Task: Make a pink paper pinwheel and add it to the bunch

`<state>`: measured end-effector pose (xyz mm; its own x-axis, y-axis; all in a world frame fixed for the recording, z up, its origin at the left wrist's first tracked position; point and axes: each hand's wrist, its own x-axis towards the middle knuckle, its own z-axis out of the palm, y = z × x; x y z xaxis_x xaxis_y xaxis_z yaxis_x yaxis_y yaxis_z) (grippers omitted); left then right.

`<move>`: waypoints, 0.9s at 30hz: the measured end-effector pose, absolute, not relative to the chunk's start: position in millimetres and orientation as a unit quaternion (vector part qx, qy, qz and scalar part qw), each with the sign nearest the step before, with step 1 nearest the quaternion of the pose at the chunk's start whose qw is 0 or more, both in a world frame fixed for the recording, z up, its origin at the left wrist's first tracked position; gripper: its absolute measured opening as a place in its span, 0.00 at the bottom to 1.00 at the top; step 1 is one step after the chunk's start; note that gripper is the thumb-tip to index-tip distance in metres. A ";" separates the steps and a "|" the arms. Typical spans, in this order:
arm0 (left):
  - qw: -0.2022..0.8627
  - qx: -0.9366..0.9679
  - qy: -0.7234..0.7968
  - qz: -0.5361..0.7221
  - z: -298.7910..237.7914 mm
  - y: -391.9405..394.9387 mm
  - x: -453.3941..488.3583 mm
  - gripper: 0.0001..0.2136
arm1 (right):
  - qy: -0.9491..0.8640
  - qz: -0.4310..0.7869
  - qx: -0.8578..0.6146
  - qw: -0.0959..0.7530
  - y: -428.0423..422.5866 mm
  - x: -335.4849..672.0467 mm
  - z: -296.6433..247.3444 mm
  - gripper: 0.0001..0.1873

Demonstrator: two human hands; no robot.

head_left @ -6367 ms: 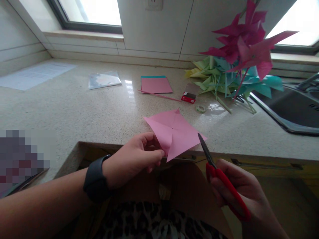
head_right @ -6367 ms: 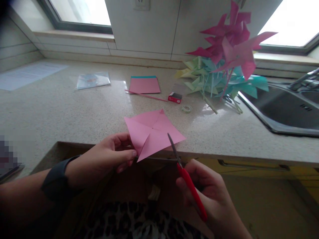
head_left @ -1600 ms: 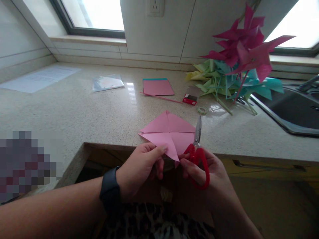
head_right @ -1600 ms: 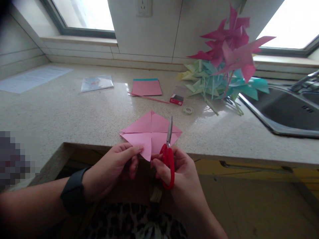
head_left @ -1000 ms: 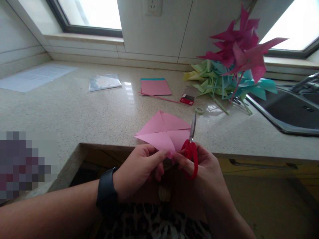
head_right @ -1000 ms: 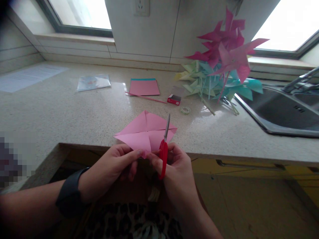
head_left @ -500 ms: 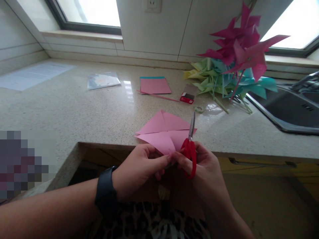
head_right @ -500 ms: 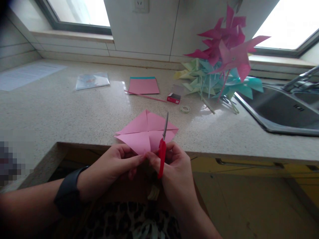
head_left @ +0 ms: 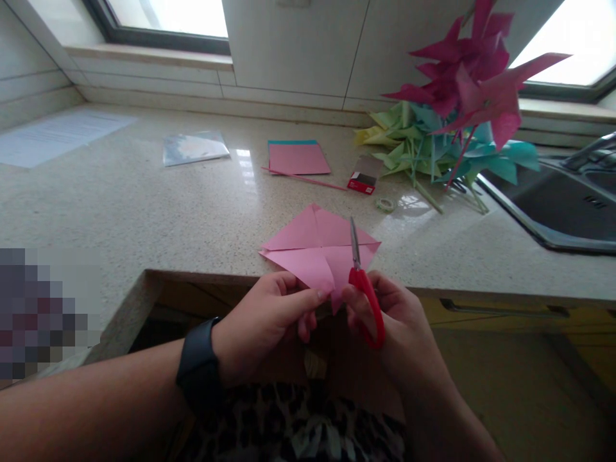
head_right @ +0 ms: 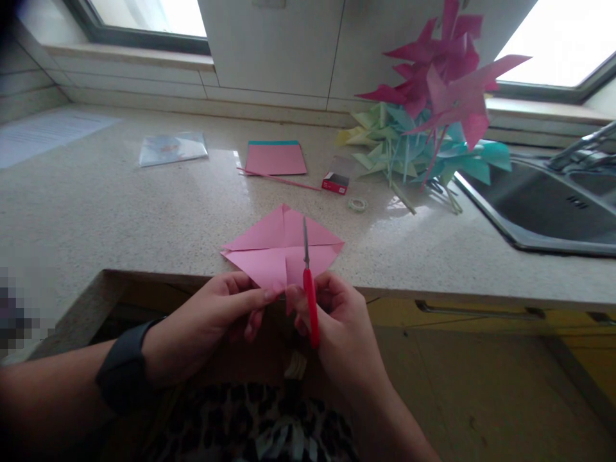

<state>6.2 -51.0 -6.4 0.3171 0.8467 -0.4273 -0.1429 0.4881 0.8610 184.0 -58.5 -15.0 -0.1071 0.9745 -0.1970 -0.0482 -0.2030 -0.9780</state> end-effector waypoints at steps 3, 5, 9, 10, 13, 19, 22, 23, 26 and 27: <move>0.719 0.358 0.480 0.353 -5.4 -50.4 6.0 0.15 | -0.468 0.631 -0.481 0.389 -60.6 197.9 -19.0 0.21; 0.718 0.355 0.481 0.357 -4.4 -50.1 5.9 0.15 | -0.468 0.658 -0.467 0.360 -64.0 207.9 -22.9 0.22; 0.713 0.353 0.487 0.361 -3.2 -50.0 5.8 0.14 | -0.453 0.706 -0.439 0.322 -74.9 222.1 -26.0 0.24; 0.713 0.354 0.486 0.362 -3.2 -50.1 5.7 0.14 | -0.445 0.714 -0.441 0.312 -77.8 224.0 -25.3 0.24; 0.715 0.349 0.482 0.368 -3.4 -50.2 5.6 0.13 | -0.424 0.724 -0.463 0.286 -85.1 227.1 -21.5 0.25; 0.727 0.332 0.471 0.374 -3.7 -49.9 5.6 0.13 | -0.423 0.722 -0.472 0.276 -88.0 227.9 -17.5 0.24; 0.723 0.339 0.474 0.371 -3.7 -49.5 5.3 0.13 | -0.426 0.721 -0.471 0.277 -87.3 226.7 -17.3 0.24; 0.719 0.345 0.476 0.370 -3.8 -49.4 5.2 0.14 | -0.425 0.719 -0.474 0.279 -87.2 226.2 -17.2 0.24; 0.716 0.348 0.479 0.370 -3.7 -49.4 5.0 0.14 | -0.419 0.715 -0.482 0.285 -87.5 225.1 -17.2 0.25; 0.717 0.345 0.480 0.370 -3.6 -49.4 4.9 0.14 | -0.417 0.715 -0.482 0.286 -87.5 225.0 -17.1 0.25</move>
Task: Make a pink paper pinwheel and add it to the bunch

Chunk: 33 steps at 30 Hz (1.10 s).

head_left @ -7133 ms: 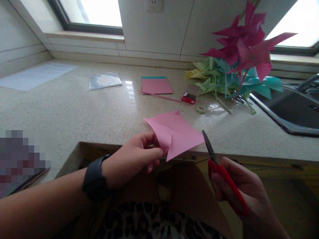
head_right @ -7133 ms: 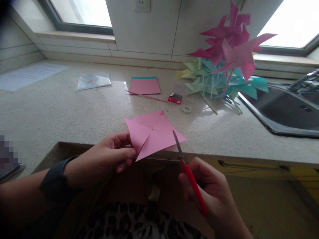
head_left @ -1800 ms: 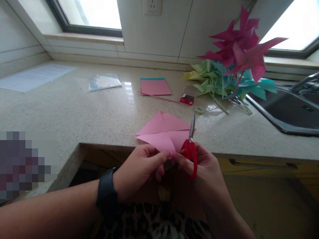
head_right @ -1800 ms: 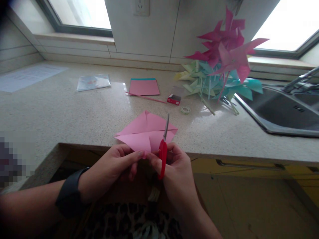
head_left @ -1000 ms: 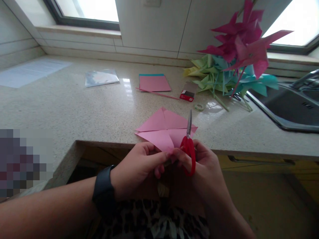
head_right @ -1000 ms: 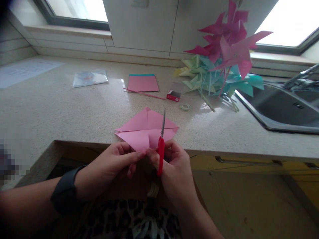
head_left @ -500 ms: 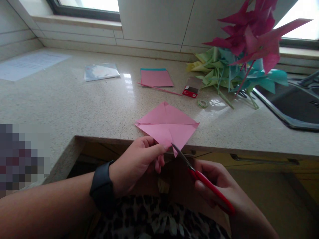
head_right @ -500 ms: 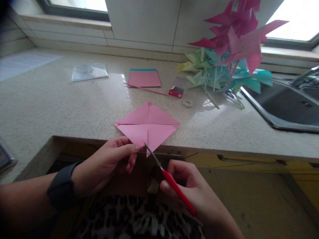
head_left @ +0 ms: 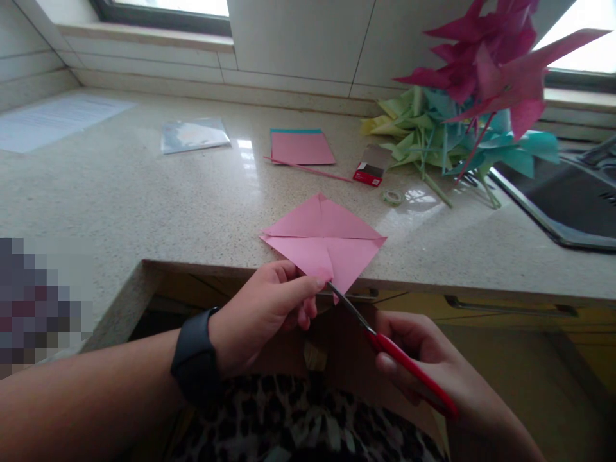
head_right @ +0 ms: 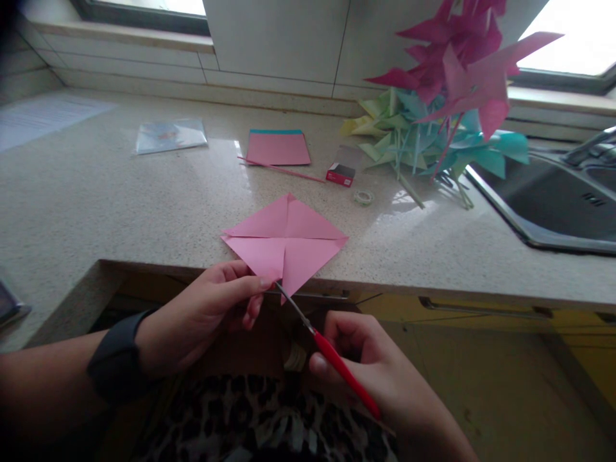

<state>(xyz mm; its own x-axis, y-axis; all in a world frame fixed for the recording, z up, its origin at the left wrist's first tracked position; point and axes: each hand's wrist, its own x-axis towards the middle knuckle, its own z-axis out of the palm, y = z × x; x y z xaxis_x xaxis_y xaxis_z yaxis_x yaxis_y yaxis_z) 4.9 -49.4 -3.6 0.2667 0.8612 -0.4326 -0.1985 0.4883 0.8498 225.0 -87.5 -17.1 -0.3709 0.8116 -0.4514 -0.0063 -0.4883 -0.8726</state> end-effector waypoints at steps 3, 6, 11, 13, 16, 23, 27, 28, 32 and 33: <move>0.718 0.344 0.481 0.367 -3.7 -49.3 4.5 0.13 | -0.421 0.720 -0.477 0.279 -86.9 225.5 -16.8 0.25; 0.718 0.351 0.476 0.368 -4.9 -49.3 4.0 0.13 | -0.430 0.723 -0.470 0.268 -85.9 226.6 -16.4 0.24; 0.721 0.351 0.468 0.370 -6.9 -49.5 3.6 0.12 | -0.420 0.731 -0.469 0.263 -85.7 228.0 -16.6 0.23; 0.722 0.350 0.466 0.371 -6.5 -49.1 3.8 0.12 | -0.414 0.734 -0.470 0.264 -85.6 228.4 -16.6 0.23; 0.725 0.345 0.463 0.375 -4.9 -48.3 4.4 0.12 | -0.413 0.733 -0.472 0.263 -84.9 228.7 -15.2 0.23; 0.725 0.344 0.465 0.374 -4.6 -48.8 4.9 0.12 | -0.432 0.723 -0.479 0.246 -83.6 230.7 -14.8 0.23; 0.724 0.339 0.469 0.375 -4.8 -49.3 4.5 0.11 | -0.438 0.741 -0.455 0.228 -83.2 233.7 -18.5 0.24; 0.724 0.339 0.470 0.375 -4.6 -49.4 4.6 0.12 | -0.439 0.740 -0.458 0.224 -83.1 234.3 -18.5 0.24; 0.723 0.337 0.468 0.380 -4.2 -50.3 5.7 0.11 | -0.450 0.715 -0.491 0.213 -83.1 233.7 -16.0 0.25; 0.723 0.334 0.468 0.383 -4.2 -50.7 6.2 0.11 | -0.459 0.707 -0.494 0.213 -83.1 232.8 -16.1 0.25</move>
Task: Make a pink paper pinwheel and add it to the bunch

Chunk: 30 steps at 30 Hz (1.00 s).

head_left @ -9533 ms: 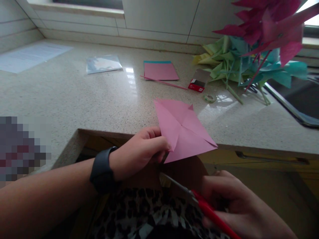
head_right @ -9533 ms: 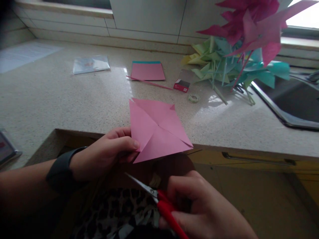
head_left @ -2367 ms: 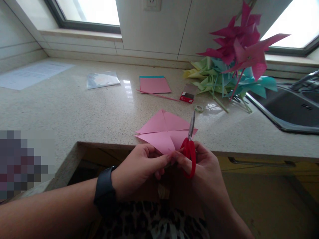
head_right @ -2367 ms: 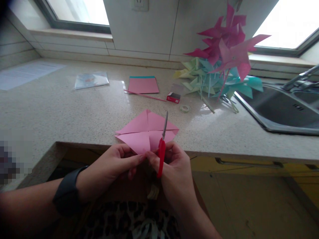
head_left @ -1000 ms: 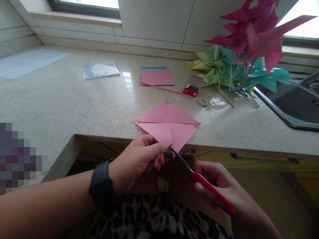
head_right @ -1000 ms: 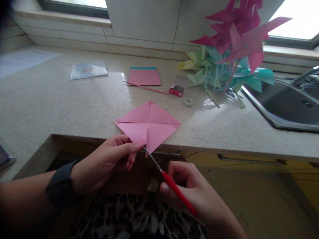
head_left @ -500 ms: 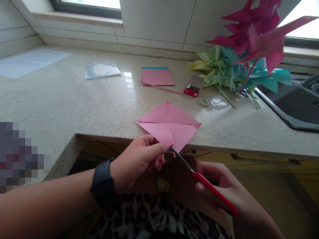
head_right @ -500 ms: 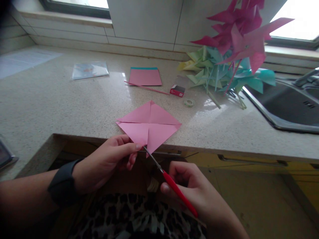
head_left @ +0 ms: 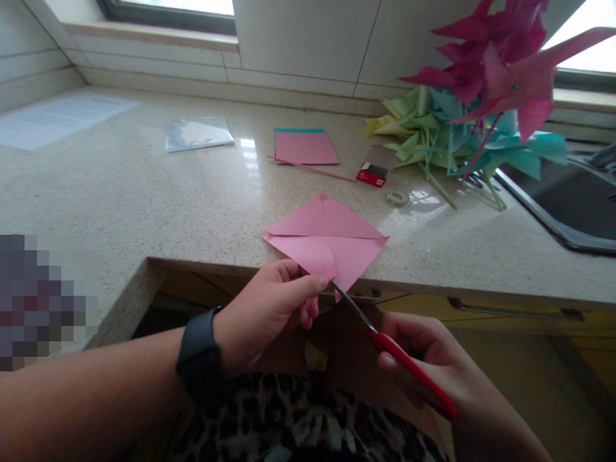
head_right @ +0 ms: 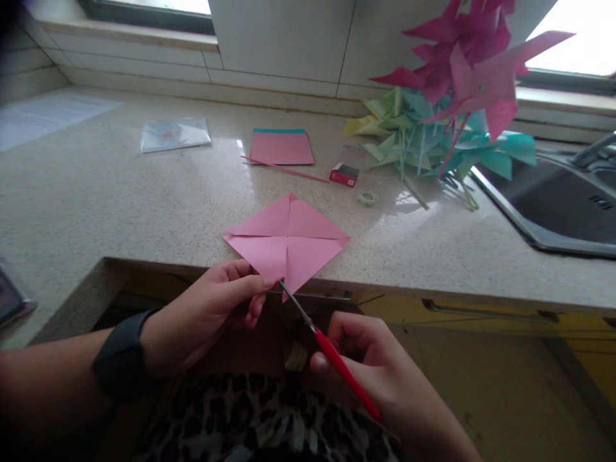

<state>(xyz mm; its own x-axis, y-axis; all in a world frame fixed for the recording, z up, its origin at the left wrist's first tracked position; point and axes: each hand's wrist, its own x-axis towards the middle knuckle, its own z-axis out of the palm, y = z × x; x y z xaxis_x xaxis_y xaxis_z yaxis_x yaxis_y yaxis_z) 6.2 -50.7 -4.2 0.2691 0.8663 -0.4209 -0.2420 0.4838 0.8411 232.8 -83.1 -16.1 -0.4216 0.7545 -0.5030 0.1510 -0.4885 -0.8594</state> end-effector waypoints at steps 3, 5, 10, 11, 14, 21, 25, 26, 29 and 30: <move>0.726 0.317 0.465 0.395 -3.9 -52.2 7.7 0.11 | -0.510 0.673 -0.480 0.237 -83.7 228.3 -20.3 0.24; 0.727 0.309 0.462 0.404 -3.4 -53.3 8.5 0.11 | -0.553 0.642 -0.465 0.257 -85.1 224.1 -25.7 0.23; 0.730 0.290 0.454 0.421 -2.5 -56.2 9.3 0.11 | -0.627 0.551 -0.477 0.276 -92.7 213.0 -39.3 0.20; 0.732 0.285 0.453 0.421 -2.5 -56.8 9.4 0.11 | -0.637 0.533 -0.483 0.277 -94.3 211.3 -41.7 0.19; 0.734 0.270 0.457 0.424 -2.5 -58.1 9.7 0.11 | -0.656 0.496 -0.492 0.286 -97.7 208.1 -48.9 0.18; 0.730 0.261 0.468 0.424 -2.2 -58.3 11.9 0.13 | -0.674 0.452 -0.499 0.303 -98.9 203.9 -55.9 0.18; 0.724 0.268 0.474 0.422 -2.2 -58.3 12.7 0.14 | -0.688 0.426 -0.496 0.314 -100.3 202.5 -54.9 0.18; 0.723 0.271 0.476 0.422 -2.2 -58.5 12.8 0.14 | -0.691 0.420 -0.495 0.318 -100.8 202.3 -54.8 0.18; 0.720 0.273 0.478 0.422 -2.1 -59.3 12.9 0.15 | -0.694 0.404 -0.495 0.332 -102.5 201.2 -55.9 0.18; 0.720 0.273 0.479 0.422 -2.0 -59.6 12.8 0.15 | -0.694 0.402 -0.494 0.335 -103.1 200.7 -56.6 0.17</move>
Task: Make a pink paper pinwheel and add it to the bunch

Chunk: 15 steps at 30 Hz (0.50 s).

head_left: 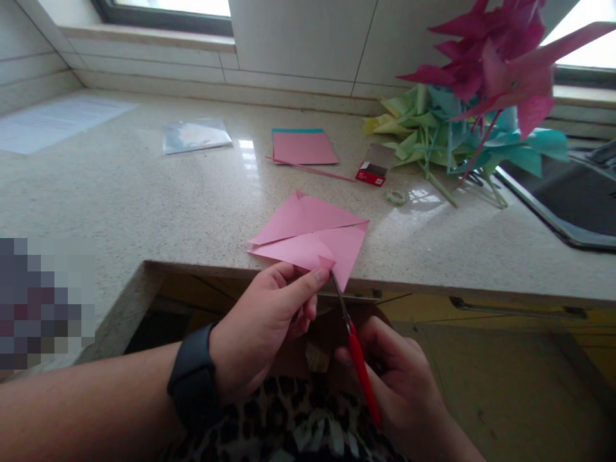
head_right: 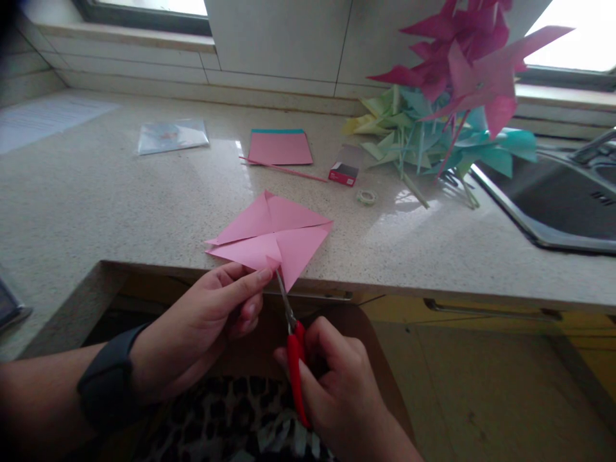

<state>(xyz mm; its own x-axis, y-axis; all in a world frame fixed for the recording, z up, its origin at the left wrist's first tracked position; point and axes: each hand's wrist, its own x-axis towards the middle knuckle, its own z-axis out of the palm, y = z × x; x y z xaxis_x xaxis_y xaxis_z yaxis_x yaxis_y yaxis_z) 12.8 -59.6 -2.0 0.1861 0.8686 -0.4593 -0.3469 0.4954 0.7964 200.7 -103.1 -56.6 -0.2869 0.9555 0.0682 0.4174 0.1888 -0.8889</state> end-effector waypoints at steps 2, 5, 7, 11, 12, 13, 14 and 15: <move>0.722 0.271 0.478 0.421 -1.5 -60.1 12.8 0.15 | -0.695 0.396 -0.492 0.343 -103.9 199.0 -58.0 0.16; 0.723 0.266 0.477 0.424 -0.5 -60.3 12.9 0.16 | -0.703 0.375 -0.491 0.353 -103.8 195.9 -57.5 0.16; 0.720 0.265 0.478 0.427 0.4 -59.9 13.0 0.16 | -0.712 0.358 -0.490 0.354 -102.7 194.0 -55.2 0.17; 0.713 0.270 0.488 0.426 1.7 -58.7 12.9 0.15 | -0.731 0.315 -0.493 0.350 -100.9 193.1 -50.5 0.18; 0.710 0.270 0.489 0.429 1.9 -58.6 12.9 0.15 | -0.738 0.295 -0.497 0.347 -101.2 193.5 -50.3 0.18; 0.708 0.270 0.489 0.432 2.1 -58.5 12.9 0.15 | -0.746 0.271 -0.501 0.343 -101.8 194.2 -50.6 0.18; 0.706 0.271 0.488 0.435 2.2 -58.5 12.9 0.14 | -0.755 0.245 -0.505 0.338 -102.6 195.0 -51.5 0.18; 0.706 0.272 0.486 0.437 2.3 -58.5 12.9 0.14 | -0.764 0.217 -0.508 0.333 -103.5 196.0 -52.9 0.17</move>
